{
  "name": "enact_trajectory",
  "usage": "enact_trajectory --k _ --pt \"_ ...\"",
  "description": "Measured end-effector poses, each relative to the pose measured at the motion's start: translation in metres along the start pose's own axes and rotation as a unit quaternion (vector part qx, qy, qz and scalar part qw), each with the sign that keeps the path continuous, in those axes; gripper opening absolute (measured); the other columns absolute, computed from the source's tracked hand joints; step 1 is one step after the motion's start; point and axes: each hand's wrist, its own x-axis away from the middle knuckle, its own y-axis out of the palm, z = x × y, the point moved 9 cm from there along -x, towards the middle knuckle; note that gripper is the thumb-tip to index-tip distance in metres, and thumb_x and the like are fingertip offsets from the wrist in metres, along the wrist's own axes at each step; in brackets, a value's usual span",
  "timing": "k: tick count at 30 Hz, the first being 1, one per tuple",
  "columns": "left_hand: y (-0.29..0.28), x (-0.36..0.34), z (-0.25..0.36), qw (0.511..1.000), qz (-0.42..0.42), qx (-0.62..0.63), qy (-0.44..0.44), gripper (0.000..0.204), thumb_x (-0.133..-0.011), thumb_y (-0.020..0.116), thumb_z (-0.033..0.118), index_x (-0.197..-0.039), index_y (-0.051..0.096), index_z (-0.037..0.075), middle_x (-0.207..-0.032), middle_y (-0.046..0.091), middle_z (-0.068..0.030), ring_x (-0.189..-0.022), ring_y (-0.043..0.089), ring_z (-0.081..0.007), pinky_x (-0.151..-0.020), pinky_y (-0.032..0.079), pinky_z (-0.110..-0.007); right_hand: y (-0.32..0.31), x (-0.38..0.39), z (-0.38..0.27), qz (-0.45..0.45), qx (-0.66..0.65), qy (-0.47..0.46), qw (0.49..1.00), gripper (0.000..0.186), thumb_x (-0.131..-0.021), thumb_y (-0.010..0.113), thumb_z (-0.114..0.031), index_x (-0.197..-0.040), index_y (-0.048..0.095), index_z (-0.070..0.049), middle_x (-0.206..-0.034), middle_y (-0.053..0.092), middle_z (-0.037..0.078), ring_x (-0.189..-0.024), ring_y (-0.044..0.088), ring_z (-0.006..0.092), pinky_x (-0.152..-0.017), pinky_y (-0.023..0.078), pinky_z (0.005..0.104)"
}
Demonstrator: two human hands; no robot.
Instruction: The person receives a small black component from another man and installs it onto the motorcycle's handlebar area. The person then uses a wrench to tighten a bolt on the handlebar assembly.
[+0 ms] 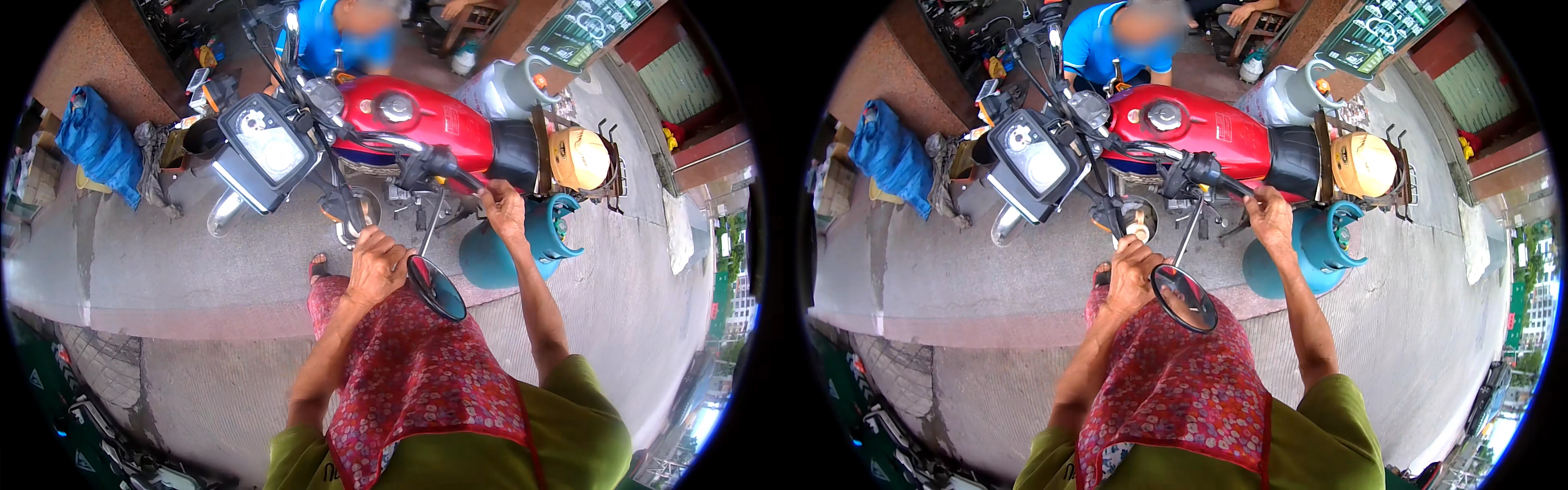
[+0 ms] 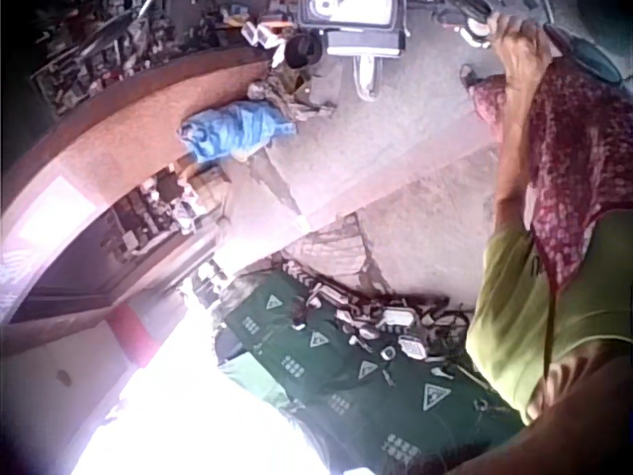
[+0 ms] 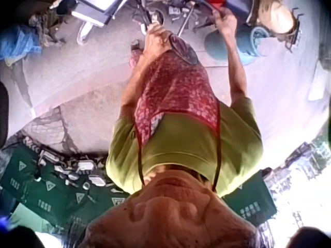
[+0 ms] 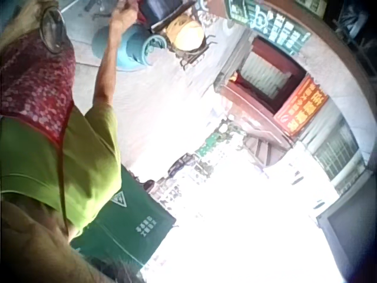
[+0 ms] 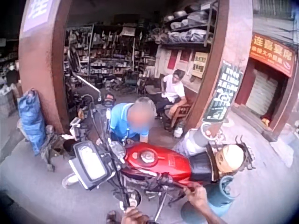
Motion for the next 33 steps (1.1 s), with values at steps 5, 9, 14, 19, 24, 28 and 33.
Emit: enact_trajectory --k 5,9,14,19,24,28,33 --pt "0.009 0.026 -0.024 0.984 0.101 -0.124 -0.073 0.022 -0.068 0.069 0.005 -0.057 0.049 0.006 -0.058 0.046 -0.006 -0.058 0.049 -0.0246 -0.067 0.04 -0.038 0.07 0.028 0.001 -0.208 -0.104 0.081 0.969 0.025 -0.083 0.062 -0.019 -0.094 0.063 0.003 -0.073 0.066 0.009 -0.06 0.061 0.0157 -0.057 0.049 0.0281" --pt "0.028 0.02 -0.006 0.993 0.067 -0.1 -0.001 0.016 -0.069 0.066 0.006 -0.063 0.051 0.006 -0.063 0.047 -0.0056 -0.064 0.05 -0.0233 -0.068 0.04 -0.038 0.134 0.085 -0.012 -0.328 -0.389 0.237 0.827 0.023 -0.085 0.059 -0.016 -0.097 0.062 0.004 -0.082 0.065 0.009 -0.066 0.062 0.0154 -0.061 0.051 0.0272" --pt "0.038 0.005 -0.002 0.995 0.049 -0.083 0.025 0.012 -0.069 0.066 0.013 -0.066 0.056 0.006 -0.063 0.046 -0.0043 -0.066 0.049 -0.022 -0.07 0.04 -0.037 0.139 0.097 -0.027 -0.291 -0.648 0.277 0.647 0.025 -0.082 0.052 -0.002 -0.104 0.059 0.008 -0.09 0.064 0.014 -0.076 0.063 0.0189 -0.072 0.052 0.0335" --pt "0.058 -0.013 -0.007 0.994 -0.019 -0.069 0.084 0.019 -0.068 0.068 0.022 -0.063 0.06 0.006 -0.062 0.046 -0.0031 -0.069 0.048 -0.0208 -0.077 0.04 -0.037 0.097 0.104 -0.019 -0.227 -0.733 0.205 0.607 0.027 -0.081 0.053 0.002 -0.106 0.057 0.011 -0.104 0.061 0.021 -0.096 0.061 0.0293 -0.088 0.05 0.0417" --pt "0.061 -0.027 -0.013 0.983 -0.085 -0.086 0.137 0.022 -0.066 0.067 0.025 -0.06 0.057 0.007 -0.062 0.047 -0.0029 -0.075 0.049 -0.0203 -0.085 0.037 -0.039 0.084 0.111 -0.019 -0.187 -0.578 0.213 0.765 0.02 -0.084 0.061 -0.003 -0.103 0.061 0.005 -0.094 0.066 0.016 -0.082 0.066 0.0238 -0.076 0.055 0.0344" --pt "0.061 -0.021 -0.025 0.966 -0.187 -0.077 0.158 0.018 -0.066 0.067 0.023 -0.063 0.057 0.008 -0.065 0.048 -0.0038 -0.076 0.049 -0.0219 -0.09 0.037 -0.042 0.09 0.11 -0.031 -0.215 -0.484 0.195 0.825 0.019 -0.084 0.063 -0.007 -0.099 0.063 0.005 -0.085 0.068 0.011 -0.07 0.066 0.0161 -0.06 0.055 0.0285" --pt "-0.003 -0.052 -0.014 0.987 -0.066 -0.116 0.09 0.037 -0.072 0.07 0.03 -0.098 0.06 0.005 -0.101 0.051 -0.0112 -0.098 0.048 -0.0285 -0.095 0.032 -0.049 0.098 0.121 -0.042 -0.3 -0.506 0.172 0.79 0.019 -0.089 0.058 -0.014 -0.102 0.063 -0.001 -0.07 0.063 0.005 -0.056 0.057 0.0096 -0.05 0.046 0.0227"
